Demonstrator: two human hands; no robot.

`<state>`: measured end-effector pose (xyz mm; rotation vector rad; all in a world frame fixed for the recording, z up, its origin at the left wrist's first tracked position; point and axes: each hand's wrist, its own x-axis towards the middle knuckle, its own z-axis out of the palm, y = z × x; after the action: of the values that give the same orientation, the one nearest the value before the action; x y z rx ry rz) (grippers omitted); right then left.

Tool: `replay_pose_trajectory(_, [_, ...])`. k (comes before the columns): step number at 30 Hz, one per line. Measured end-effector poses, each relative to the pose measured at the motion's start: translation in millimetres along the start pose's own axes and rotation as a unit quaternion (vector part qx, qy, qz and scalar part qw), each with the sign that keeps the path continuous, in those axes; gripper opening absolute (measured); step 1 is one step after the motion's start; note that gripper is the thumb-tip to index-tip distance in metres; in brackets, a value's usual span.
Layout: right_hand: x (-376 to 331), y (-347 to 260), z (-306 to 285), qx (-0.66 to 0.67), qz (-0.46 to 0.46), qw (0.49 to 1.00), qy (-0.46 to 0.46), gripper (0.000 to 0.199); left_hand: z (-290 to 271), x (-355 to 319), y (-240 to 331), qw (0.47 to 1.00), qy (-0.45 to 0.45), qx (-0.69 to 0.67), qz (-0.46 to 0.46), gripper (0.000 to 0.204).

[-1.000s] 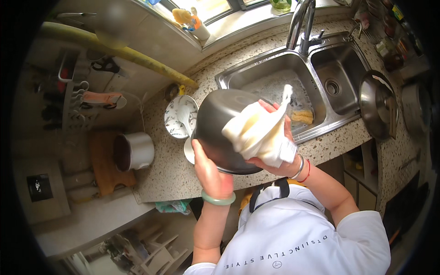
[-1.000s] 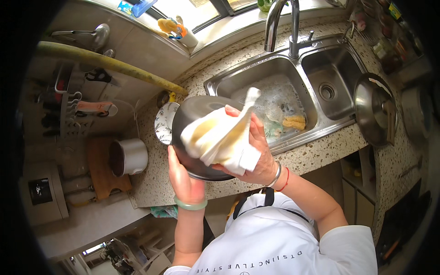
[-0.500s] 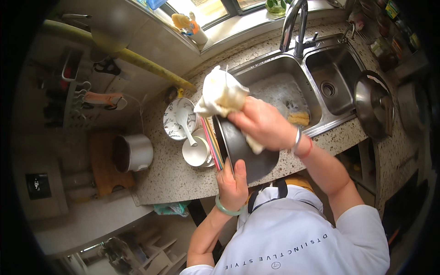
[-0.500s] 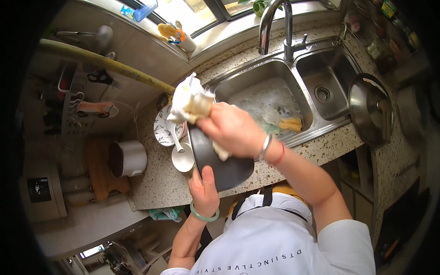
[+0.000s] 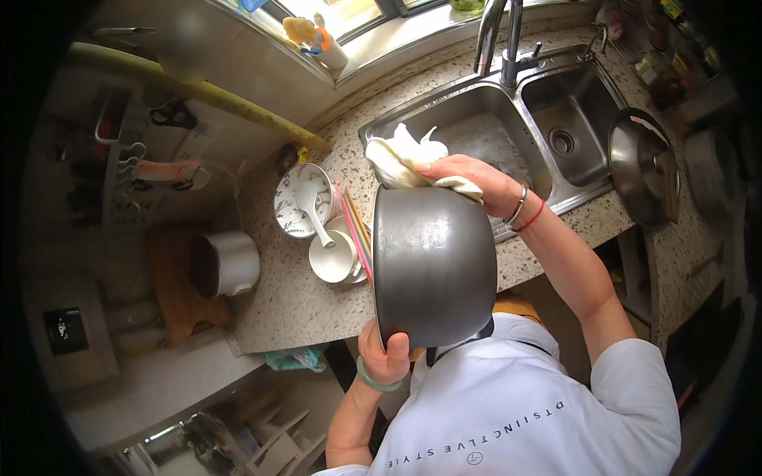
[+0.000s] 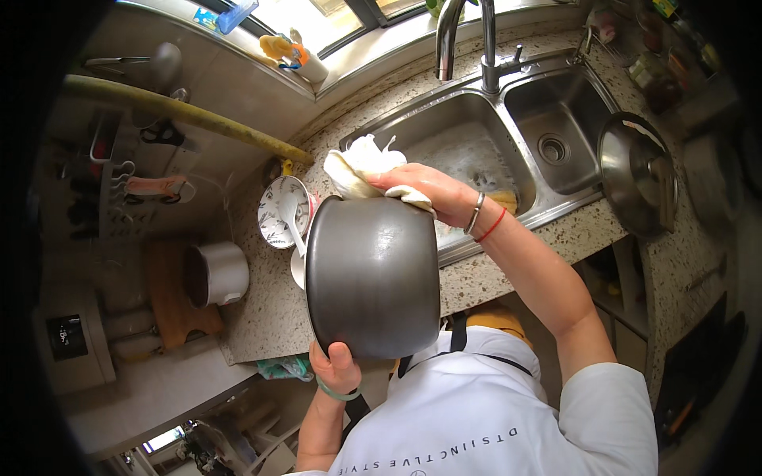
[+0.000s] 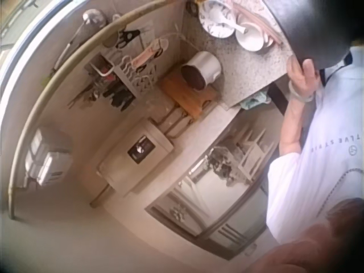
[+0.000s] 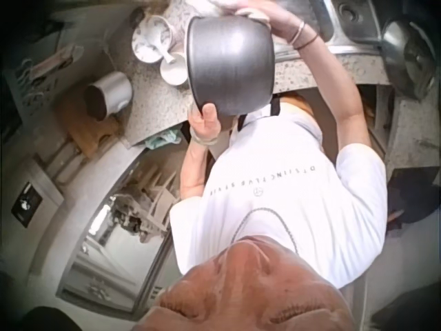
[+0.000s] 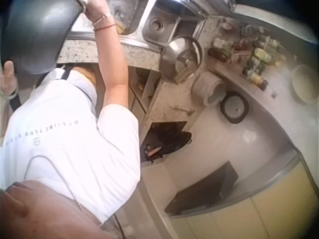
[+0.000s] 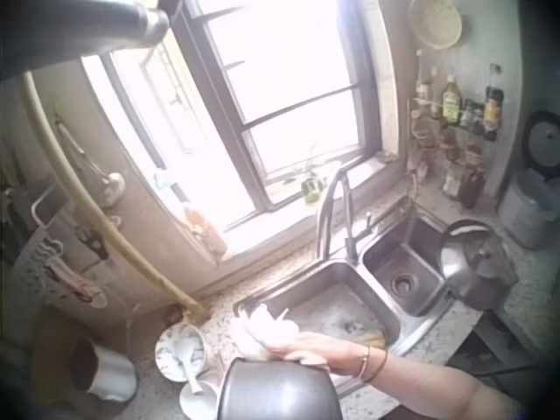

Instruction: The person washes a black rice cooker inner pot in a kitchen sink using a yellow sponge and running water. They scrub the interior and exterior surfaces, rinse the pot thoroughly, and then dry it with a white cloth before placing it back into the rice cooker base.

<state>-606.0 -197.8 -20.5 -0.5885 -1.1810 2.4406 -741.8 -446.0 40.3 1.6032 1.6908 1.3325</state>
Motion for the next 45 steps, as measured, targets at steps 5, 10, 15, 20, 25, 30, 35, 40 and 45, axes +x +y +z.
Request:
replay_pose_trajectory(5, [-13.8, -25.7, 18.1, -0.048, -0.007, 0.999, 0.004, 0.038, -4.5, -1.2, -5.9, 0.997, -0.035, 0.021, 0.066, 0.039])
replay_pose_trajectory(10, [-28.0, -44.4, 29.5, -0.282, -0.007, 0.959, -0.02, 0.052, -6.7, -3.5, -8.9, 0.991, -0.039, 0.057, 0.112, 0.034])
replay_pose_trajectory(15, [-45.9, -57.0, 39.5, -0.329, 0.01, 0.94, -0.084, 0.067, -13.5, -10.9, -2.9, 0.994, -0.037, 0.037, 0.091, 0.032])
replay_pose_trajectory(20, [-57.5, -57.4, 49.3, -0.373, -0.028, 0.924, -0.08, 0.07, -19.6, -9.7, -1.9, 0.987, -0.075, 0.064, 0.13, 0.031])
replay_pose_trajectory(25, [-58.7, -58.5, 59.5, -0.426, -0.051, 0.9, -0.075, 0.069, -18.5, 0.2, -2.1, 0.979, -0.129, 0.031, 0.158, 0.023])
replay_pose_trajectory(30, [-60.9, -48.8, 55.6, -0.37, 0.023, 0.925, -0.081, 0.066, -20.0, -1.7, -1.0, 0.979, -0.144, 0.022, 0.143, 0.022])
replay_pose_trajectory(35, [-62.1, -53.7, 58.1, -0.314, 0.055, 0.945, -0.079, 0.053, -20.6, -6.1, -6.3, 0.978, -0.149, 0.014, 0.146, 0.022])
replay_pose_trajectory(40, [-62.3, -57.2, 57.3, -0.315, 0.103, 0.941, -0.072, 0.044, -21.3, -3.8, -4.7, 0.976, -0.152, 0.017, 0.157, 0.023])
replay_pose_trajectory(45, [-62.4, -57.4, 64.2, -0.288, 0.073, 0.952, -0.067, 0.044, -22.5, -2.3, -5.5, 0.971, -0.166, 0.013, 0.169, 0.022])
